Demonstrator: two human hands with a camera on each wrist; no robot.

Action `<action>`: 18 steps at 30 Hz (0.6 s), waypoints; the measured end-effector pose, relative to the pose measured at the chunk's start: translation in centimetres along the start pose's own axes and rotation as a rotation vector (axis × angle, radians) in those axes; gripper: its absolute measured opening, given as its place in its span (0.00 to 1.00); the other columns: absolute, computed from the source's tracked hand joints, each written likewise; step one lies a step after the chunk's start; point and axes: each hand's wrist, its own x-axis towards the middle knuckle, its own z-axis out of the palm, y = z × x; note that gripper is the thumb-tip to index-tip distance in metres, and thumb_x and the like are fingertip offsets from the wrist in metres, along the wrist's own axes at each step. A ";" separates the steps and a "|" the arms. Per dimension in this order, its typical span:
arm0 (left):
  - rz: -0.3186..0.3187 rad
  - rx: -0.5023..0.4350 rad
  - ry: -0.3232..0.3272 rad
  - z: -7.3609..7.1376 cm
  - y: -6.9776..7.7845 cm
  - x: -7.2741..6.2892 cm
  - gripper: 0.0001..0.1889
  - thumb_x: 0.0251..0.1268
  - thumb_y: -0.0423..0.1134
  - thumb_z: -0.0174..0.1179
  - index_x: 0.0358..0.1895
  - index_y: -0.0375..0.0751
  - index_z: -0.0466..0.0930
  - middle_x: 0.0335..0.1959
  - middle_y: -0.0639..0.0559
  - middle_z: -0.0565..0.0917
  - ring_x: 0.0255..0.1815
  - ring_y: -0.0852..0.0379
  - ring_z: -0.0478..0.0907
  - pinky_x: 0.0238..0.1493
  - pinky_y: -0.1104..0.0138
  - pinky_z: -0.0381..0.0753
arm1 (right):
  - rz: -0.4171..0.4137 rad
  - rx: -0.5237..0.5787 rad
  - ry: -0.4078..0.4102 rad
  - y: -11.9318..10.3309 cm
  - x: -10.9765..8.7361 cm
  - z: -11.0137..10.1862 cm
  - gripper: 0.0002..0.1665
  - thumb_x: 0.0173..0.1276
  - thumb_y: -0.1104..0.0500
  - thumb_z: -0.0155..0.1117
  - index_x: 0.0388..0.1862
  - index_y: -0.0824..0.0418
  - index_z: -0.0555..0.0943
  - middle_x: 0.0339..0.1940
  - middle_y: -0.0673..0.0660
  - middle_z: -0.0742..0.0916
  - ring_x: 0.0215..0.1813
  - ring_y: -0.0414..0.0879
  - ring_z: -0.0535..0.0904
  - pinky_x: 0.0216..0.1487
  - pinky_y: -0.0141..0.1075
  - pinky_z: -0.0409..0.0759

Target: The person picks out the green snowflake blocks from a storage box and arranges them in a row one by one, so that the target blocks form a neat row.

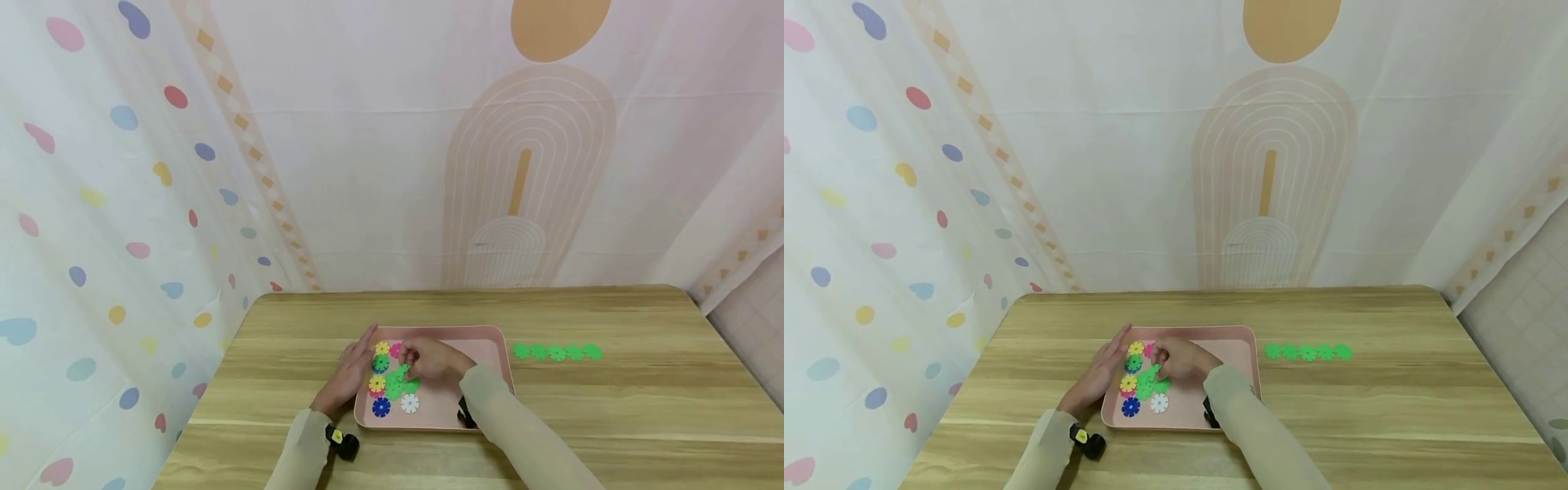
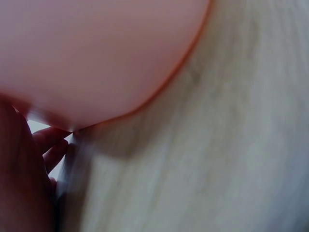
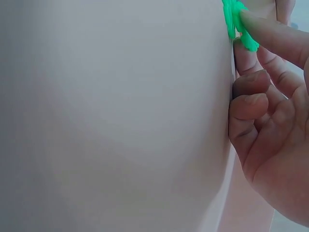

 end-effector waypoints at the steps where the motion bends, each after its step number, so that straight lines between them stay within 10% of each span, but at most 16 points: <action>1: -0.012 -0.012 -0.002 0.0 0.0 0.0 0.28 0.81 0.54 0.34 0.80 0.66 0.45 0.78 0.41 0.53 0.77 0.37 0.45 0.70 0.29 0.45 | 0.002 0.000 0.001 0.0 0.0 0.0 0.10 0.62 0.69 0.70 0.37 0.58 0.78 0.31 0.49 0.78 0.36 0.44 0.72 0.40 0.32 0.73; 18: -0.059 -0.078 -0.007 0.0 -0.2 0.1 0.27 0.80 0.57 0.34 0.79 0.71 0.47 0.78 0.40 0.51 0.77 0.36 0.45 0.69 0.28 0.43 | -0.023 0.060 0.067 -0.2 -0.7 -0.8 0.05 0.65 0.68 0.66 0.37 0.59 0.82 0.33 0.49 0.82 0.36 0.42 0.75 0.42 0.32 0.77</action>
